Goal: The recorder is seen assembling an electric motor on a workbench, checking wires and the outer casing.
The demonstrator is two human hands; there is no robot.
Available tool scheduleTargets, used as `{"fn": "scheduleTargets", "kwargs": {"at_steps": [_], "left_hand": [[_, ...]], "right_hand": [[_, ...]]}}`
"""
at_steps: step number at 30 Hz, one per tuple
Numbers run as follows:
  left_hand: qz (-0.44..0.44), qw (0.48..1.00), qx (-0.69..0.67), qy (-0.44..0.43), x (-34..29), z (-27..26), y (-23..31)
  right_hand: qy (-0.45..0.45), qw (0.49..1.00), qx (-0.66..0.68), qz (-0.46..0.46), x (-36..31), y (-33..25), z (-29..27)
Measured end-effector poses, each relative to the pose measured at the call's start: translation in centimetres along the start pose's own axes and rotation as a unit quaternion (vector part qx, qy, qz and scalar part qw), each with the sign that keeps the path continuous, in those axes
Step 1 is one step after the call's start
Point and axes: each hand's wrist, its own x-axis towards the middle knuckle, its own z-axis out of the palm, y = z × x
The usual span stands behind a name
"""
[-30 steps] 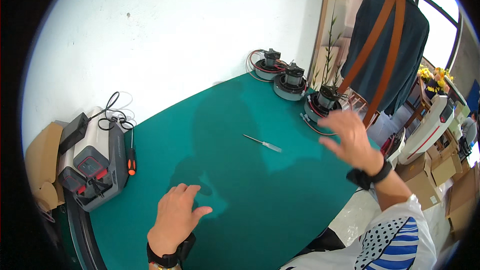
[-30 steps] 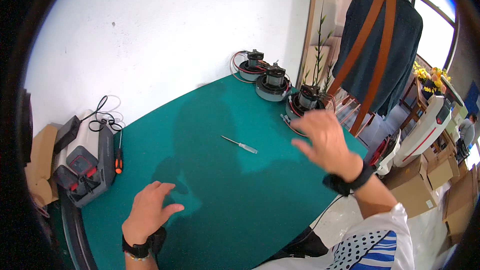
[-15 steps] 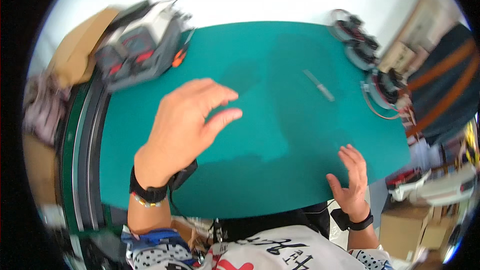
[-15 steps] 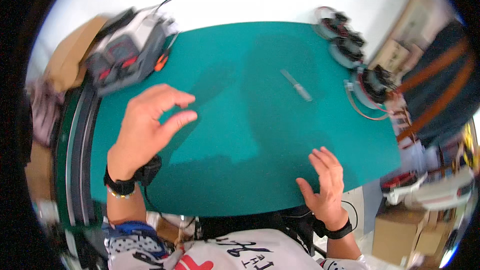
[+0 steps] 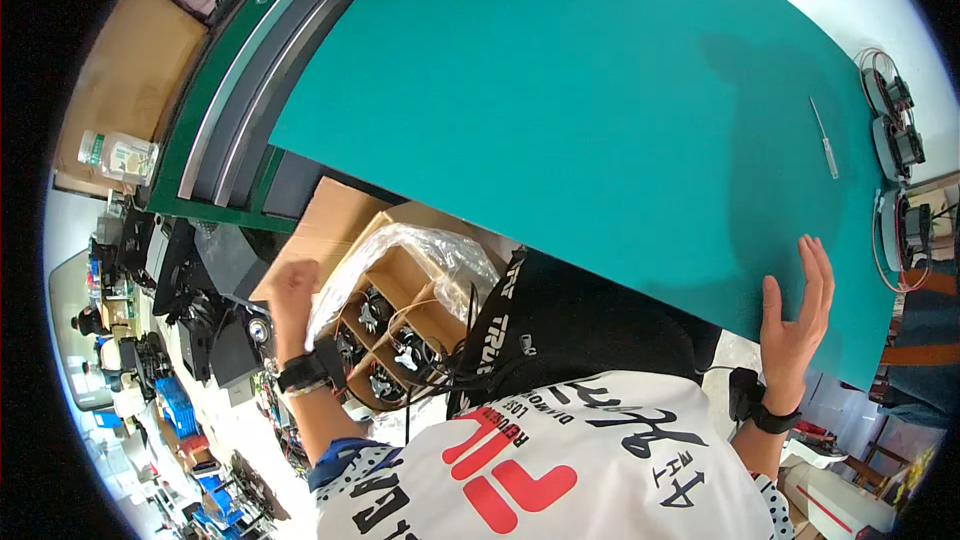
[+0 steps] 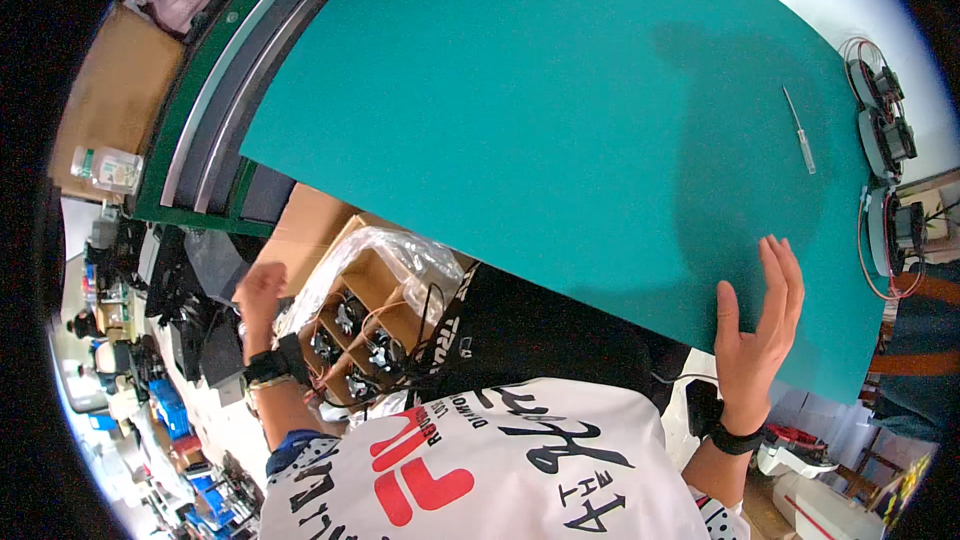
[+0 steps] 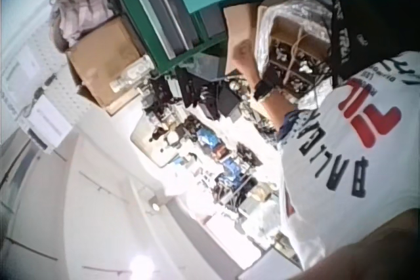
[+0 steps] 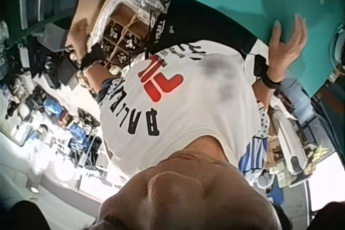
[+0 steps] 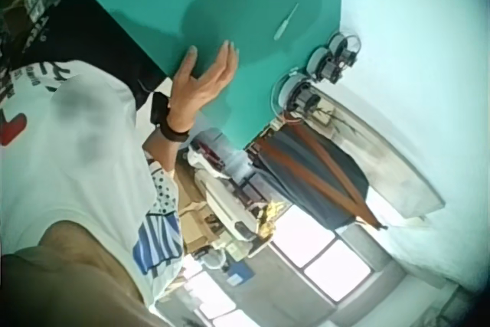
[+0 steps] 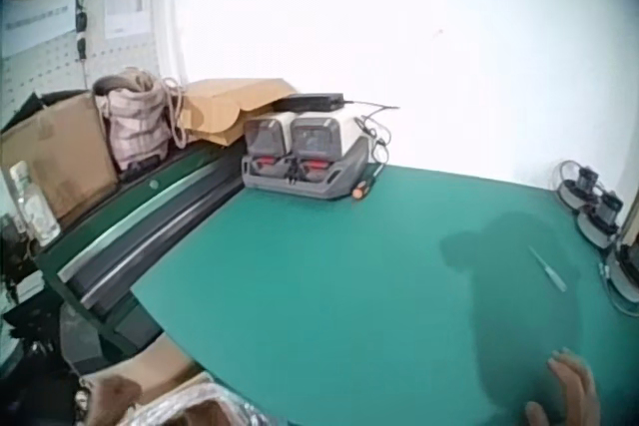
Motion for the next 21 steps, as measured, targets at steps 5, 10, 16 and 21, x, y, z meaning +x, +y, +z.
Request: {"fn": "scheduleTargets", "kwargs": {"at_steps": [5, 10, 16, 21], "left_hand": [[-0.467, 0.832, -0.277, -0.114, -6.7, 7.7, -18.7], [-0.464, 0.843, -0.087, -0.257, -13.9, 14.4, -27.2], [-0.472, 0.858, 0.033, -0.199, -15.7, 18.3, -25.2], [-0.473, 0.866, 0.091, -0.133, -16.0, 20.8, -27.7]], "right_hand": [[0.004, 0.999, -0.039, 0.017, -0.1, 0.1, 0.2], [0.005, 0.998, -0.051, 0.038, -0.2, 0.2, 0.0], [0.007, 0.997, -0.070, 0.033, -0.3, 0.7, 0.4], [0.029, 0.996, -0.073, 0.049, -0.4, 0.9, 0.6]]}}
